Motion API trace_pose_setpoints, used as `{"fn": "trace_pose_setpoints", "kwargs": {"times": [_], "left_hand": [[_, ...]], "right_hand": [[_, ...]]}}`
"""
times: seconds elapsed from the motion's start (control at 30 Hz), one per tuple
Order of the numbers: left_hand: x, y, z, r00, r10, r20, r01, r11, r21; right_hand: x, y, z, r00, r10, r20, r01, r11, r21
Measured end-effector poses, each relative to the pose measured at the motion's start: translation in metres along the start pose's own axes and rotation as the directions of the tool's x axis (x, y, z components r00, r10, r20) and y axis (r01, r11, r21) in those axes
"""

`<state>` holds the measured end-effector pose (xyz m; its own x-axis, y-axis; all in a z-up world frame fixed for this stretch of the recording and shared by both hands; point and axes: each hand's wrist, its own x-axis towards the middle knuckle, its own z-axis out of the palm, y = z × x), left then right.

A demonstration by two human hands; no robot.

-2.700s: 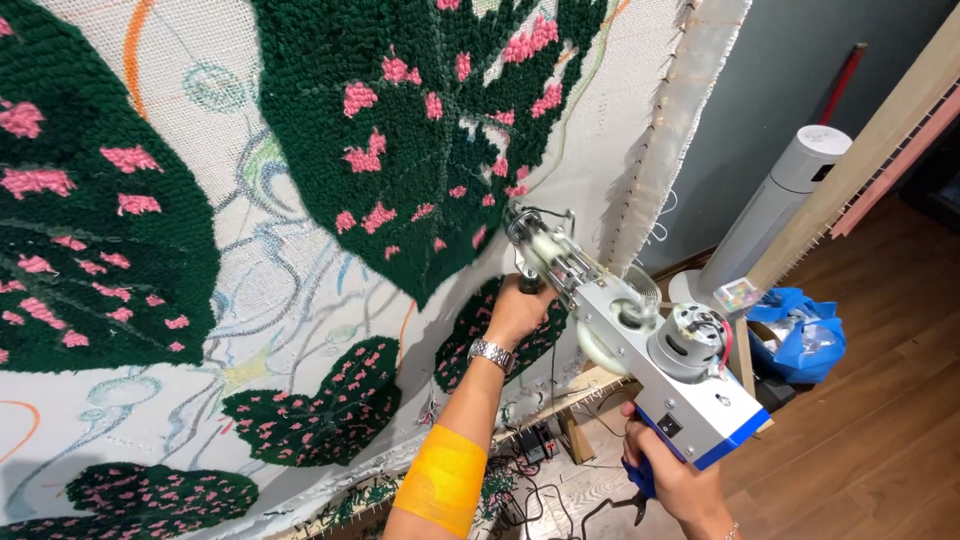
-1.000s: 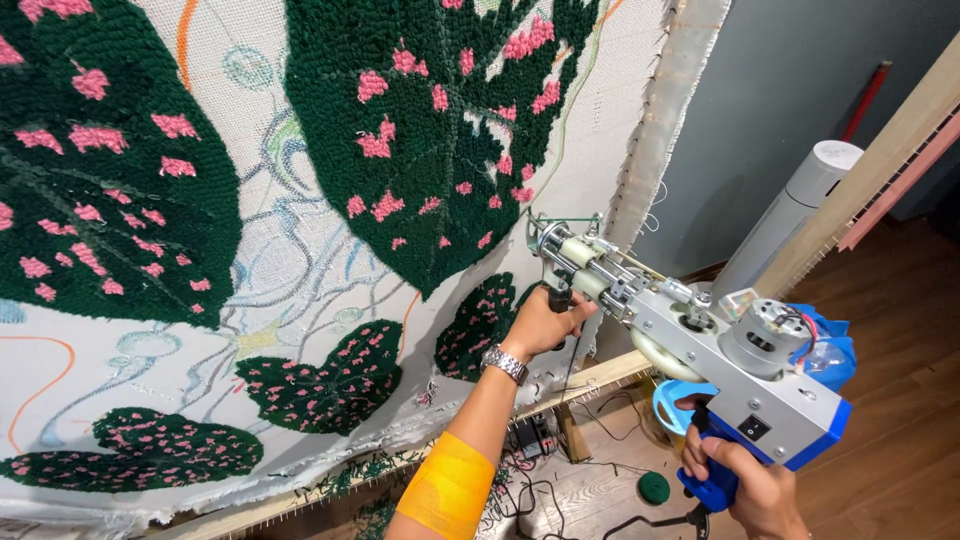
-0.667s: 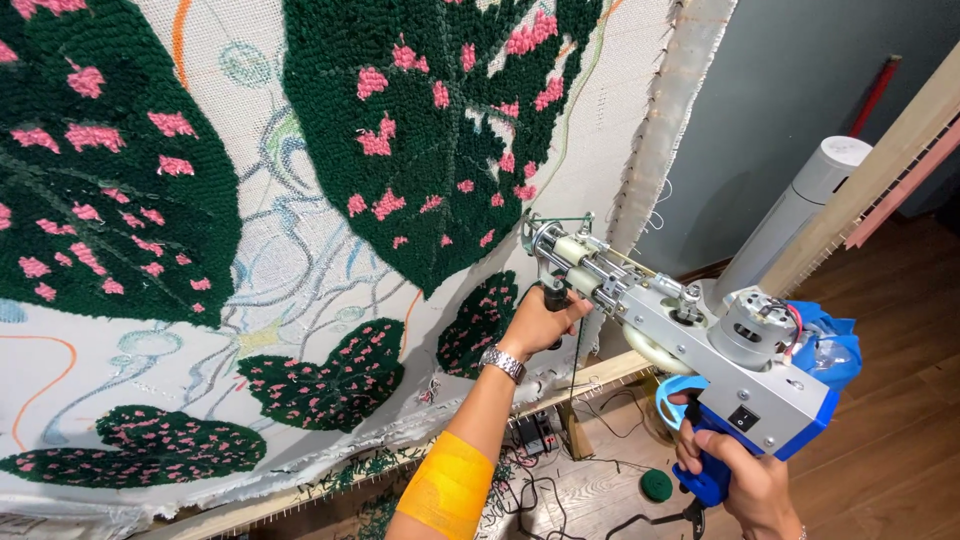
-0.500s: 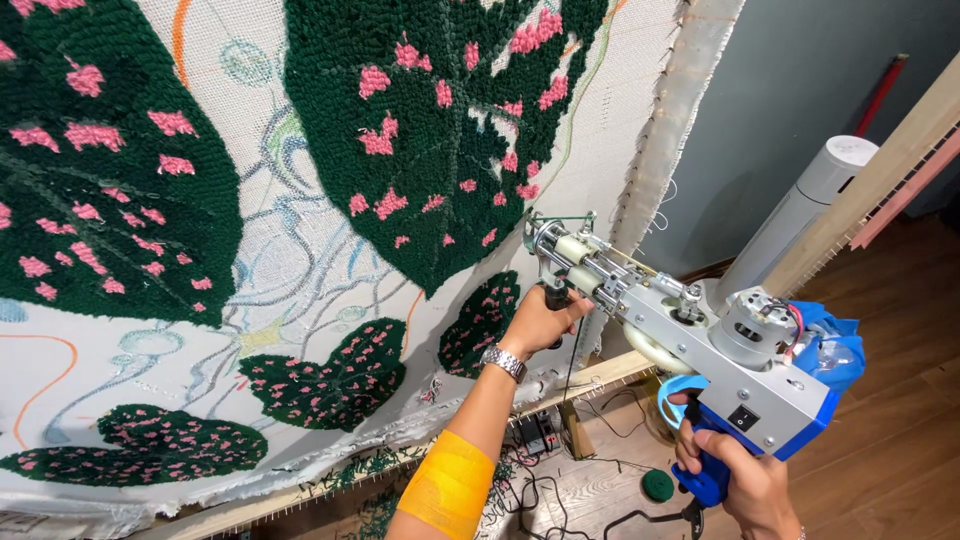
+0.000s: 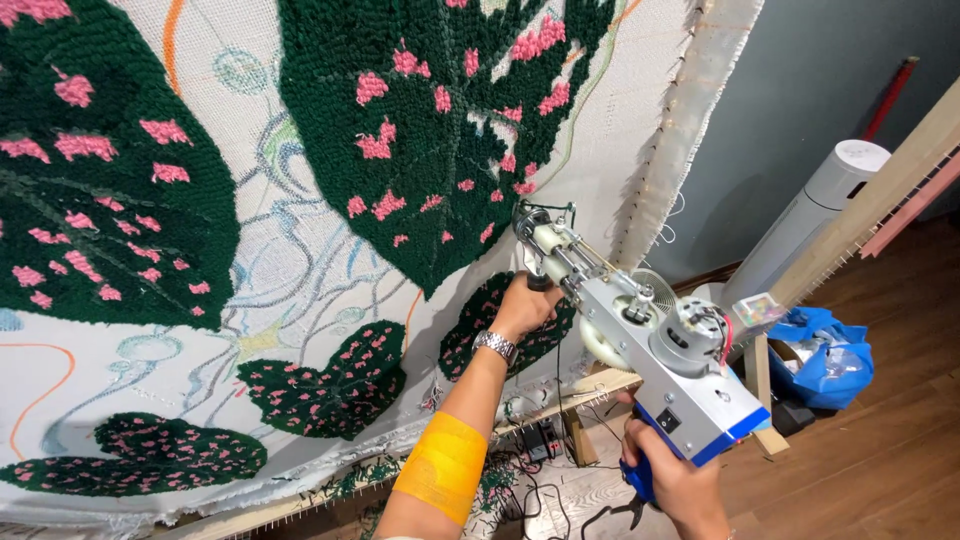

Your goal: Using a tufting gun to punch yarn into a stretched canvas to create a rug pattern.

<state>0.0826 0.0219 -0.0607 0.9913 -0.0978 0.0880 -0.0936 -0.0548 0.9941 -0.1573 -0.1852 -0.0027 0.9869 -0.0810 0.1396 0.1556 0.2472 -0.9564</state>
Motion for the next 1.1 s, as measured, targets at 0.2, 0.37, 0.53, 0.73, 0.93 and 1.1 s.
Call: {"fn": "trace_pose_setpoints", "kwargs": {"times": [0.2, 0.37, 0.53, 0.73, 0.93, 1.1], "left_hand": [[-0.001, 0.014, -0.008, 0.999, 0.002, 0.053, -0.011, 0.985, 0.173], [-0.004, 0.026, -0.006, 0.999, -0.045, 0.024, 0.042, 0.991, 0.126], [0.006, 0.022, -0.004, 1.0, 0.006, 0.029, -0.008, 0.998, 0.058], [0.02, 0.004, 0.0, 0.994, 0.11, 0.015, -0.111, 0.992, 0.054], [0.021, 0.017, 0.003, 0.997, 0.057, -0.046, -0.058, 0.998, -0.016], [0.019, 0.021, -0.002, 0.993, 0.108, 0.049, -0.109, 0.994, 0.029]], "right_hand": [[0.001, -0.004, 0.012, 0.992, 0.112, -0.054, -0.109, 0.992, 0.055], [0.005, -0.001, 0.011, 0.983, 0.174, -0.053, -0.169, 0.981, 0.098], [0.011, 0.006, 0.002, 0.98, 0.196, -0.03, -0.19, 0.972, 0.139], [0.017, 0.008, -0.009, 0.991, 0.13, 0.021, -0.131, 0.985, 0.108], [0.021, 0.001, -0.012, 0.999, 0.032, 0.032, -0.032, 0.999, 0.014], [0.021, -0.006, -0.012, 0.999, 0.035, 0.036, -0.037, 0.998, 0.058]]}}
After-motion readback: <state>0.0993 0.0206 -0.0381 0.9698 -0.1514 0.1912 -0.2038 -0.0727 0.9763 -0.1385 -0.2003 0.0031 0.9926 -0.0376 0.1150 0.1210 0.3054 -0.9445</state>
